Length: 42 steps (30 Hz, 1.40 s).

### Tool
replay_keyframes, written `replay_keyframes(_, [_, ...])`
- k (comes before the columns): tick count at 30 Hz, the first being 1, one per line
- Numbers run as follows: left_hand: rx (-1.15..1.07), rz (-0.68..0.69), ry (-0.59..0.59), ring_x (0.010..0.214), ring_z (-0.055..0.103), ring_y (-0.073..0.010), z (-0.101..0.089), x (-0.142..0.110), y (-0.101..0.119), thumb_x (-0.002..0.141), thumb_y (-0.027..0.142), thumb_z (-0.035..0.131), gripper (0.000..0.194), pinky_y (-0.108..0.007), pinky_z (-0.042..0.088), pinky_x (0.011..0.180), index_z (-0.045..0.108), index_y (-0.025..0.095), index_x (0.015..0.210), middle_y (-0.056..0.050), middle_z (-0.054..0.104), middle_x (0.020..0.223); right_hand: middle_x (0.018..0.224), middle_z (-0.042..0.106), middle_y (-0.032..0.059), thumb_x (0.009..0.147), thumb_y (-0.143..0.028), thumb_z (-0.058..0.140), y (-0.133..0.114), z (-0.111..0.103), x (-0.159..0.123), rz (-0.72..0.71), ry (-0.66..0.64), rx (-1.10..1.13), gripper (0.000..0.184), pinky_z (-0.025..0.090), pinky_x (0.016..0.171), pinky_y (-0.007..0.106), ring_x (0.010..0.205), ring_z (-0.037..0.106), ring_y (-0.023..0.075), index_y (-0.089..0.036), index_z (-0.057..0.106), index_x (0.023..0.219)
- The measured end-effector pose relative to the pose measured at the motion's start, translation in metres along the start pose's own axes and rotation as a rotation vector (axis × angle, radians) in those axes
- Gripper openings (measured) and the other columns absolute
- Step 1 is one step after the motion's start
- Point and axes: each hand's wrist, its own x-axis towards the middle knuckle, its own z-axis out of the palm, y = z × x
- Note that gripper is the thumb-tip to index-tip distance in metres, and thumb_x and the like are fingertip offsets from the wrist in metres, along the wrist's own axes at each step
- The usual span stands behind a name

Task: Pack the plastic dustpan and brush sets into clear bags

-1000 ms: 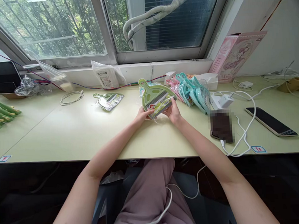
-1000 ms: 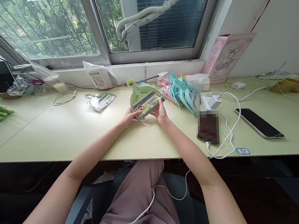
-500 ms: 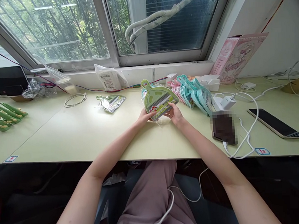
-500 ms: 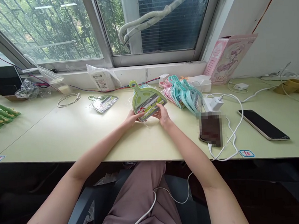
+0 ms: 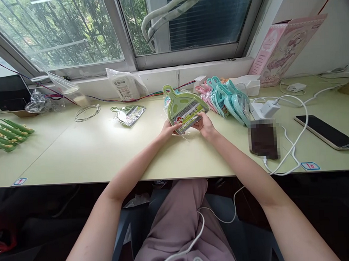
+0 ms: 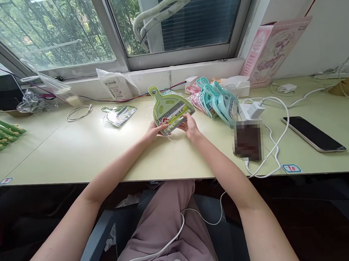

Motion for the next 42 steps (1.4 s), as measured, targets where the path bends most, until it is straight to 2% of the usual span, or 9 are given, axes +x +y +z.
replay_keyframes(7, [-0.026, -0.012, 0.012, 0.068, 0.071, -0.0215, 0.001, 0.0, 0.0, 0.065, 0.035, 0.083, 0.068, -0.033, 0.06, 0.06, 0.055, 0.01, 0.122, -0.013, 0.075, 0.098, 0.074, 0.068, 0.0011, 0.094, -0.031, 0.041, -0.003, 0.001, -0.003, -0.006, -0.036, -0.04, 0.022, 0.062, 0.071, 0.035, 0.067, 0.066, 0.017, -0.021, 0.06, 0.088])
replay_keyframes(12, [0.003, -0.008, -0.003, 0.066, 0.071, -0.0206, 0.0, 0.001, -0.002, 0.066, 0.036, 0.083, 0.061, -0.034, 0.06, 0.06, 0.058, 0.011, 0.115, -0.012, 0.074, 0.1, 0.084, 0.072, 0.0027, 0.094, -0.052, 0.046, 0.0, -0.002, -0.001, -0.03, -0.012, -0.041, 0.032, 0.062, 0.069, 0.033, 0.072, 0.069, 0.0181, -0.023, 0.061, 0.098])
replay_keyframes(17, [0.037, -0.003, -0.003, 0.067, 0.071, -0.0207, -0.001, 0.001, -0.004, 0.067, 0.035, 0.082, 0.055, -0.032, 0.06, 0.059, 0.06, 0.013, 0.112, -0.011, 0.075, 0.1, 0.076, 0.071, 0.0019, 0.097, -0.042, 0.046, 0.001, -0.004, 0.003, 0.022, 0.08, -0.012, 0.025, 0.061, 0.068, 0.032, 0.068, 0.069, 0.017, -0.022, 0.06, 0.095])
replay_keyframes(24, [-0.042, -0.043, 0.04, 0.07, 0.07, -0.0199, -0.002, 0.003, -0.003, 0.065, 0.03, 0.082, 0.06, -0.032, 0.06, 0.06, 0.059, 0.011, 0.117, -0.011, 0.074, 0.102, 0.068, 0.069, 0.0015, 0.099, -0.031, 0.034, -0.002, -0.001, 0.003, 0.035, 0.028, 0.031, 0.029, 0.061, 0.071, 0.03, 0.065, 0.067, 0.0153, -0.02, 0.059, 0.089])
replay_keyframes(30, [-0.015, -0.042, 0.063, 0.071, 0.07, -0.0199, 0.0, 0.003, -0.003, 0.066, 0.028, 0.08, 0.056, -0.031, 0.06, 0.059, 0.058, 0.012, 0.115, -0.011, 0.074, 0.103, 0.066, 0.067, 0.0018, 0.099, -0.033, 0.033, -0.002, -0.003, 0.004, 0.051, 0.042, 0.016, 0.031, 0.062, 0.073, 0.032, 0.069, 0.068, 0.0167, -0.021, 0.058, 0.088])
replay_keyframes(37, [0.045, -0.037, 0.049, 0.072, 0.071, -0.0207, 0.002, 0.001, -0.001, 0.067, 0.031, 0.08, 0.061, -0.03, 0.058, 0.059, 0.056, 0.012, 0.121, -0.012, 0.074, 0.107, 0.076, 0.07, 0.0026, 0.094, -0.055, 0.048, 0.0, -0.007, 0.007, -0.018, 0.058, -0.019, 0.035, 0.063, 0.069, 0.034, 0.07, 0.07, 0.0184, -0.022, 0.06, 0.095])
replay_keyframes(39, [0.053, -0.029, 0.047, 0.071, 0.07, -0.0206, 0.002, 0.001, -0.001, 0.068, 0.031, 0.079, 0.06, -0.029, 0.058, 0.058, 0.058, 0.011, 0.12, -0.013, 0.074, 0.107, 0.077, 0.072, 0.0026, 0.094, -0.048, 0.052, 0.002, -0.006, 0.008, -0.03, 0.07, -0.016, 0.028, 0.063, 0.069, 0.035, 0.069, 0.07, 0.0181, -0.021, 0.06, 0.096])
replay_keyframes(42, [0.036, -0.03, 0.037, 0.07, 0.07, -0.0204, 0.0, 0.001, -0.001, 0.067, 0.032, 0.079, 0.058, -0.03, 0.059, 0.058, 0.06, 0.011, 0.117, -0.012, 0.074, 0.105, 0.071, 0.071, 0.001, 0.094, -0.025, 0.053, 0.002, -0.004, 0.007, -0.033, 0.057, -0.014, 0.009, 0.064, 0.07, 0.033, 0.066, 0.07, 0.0157, -0.018, 0.06, 0.091])
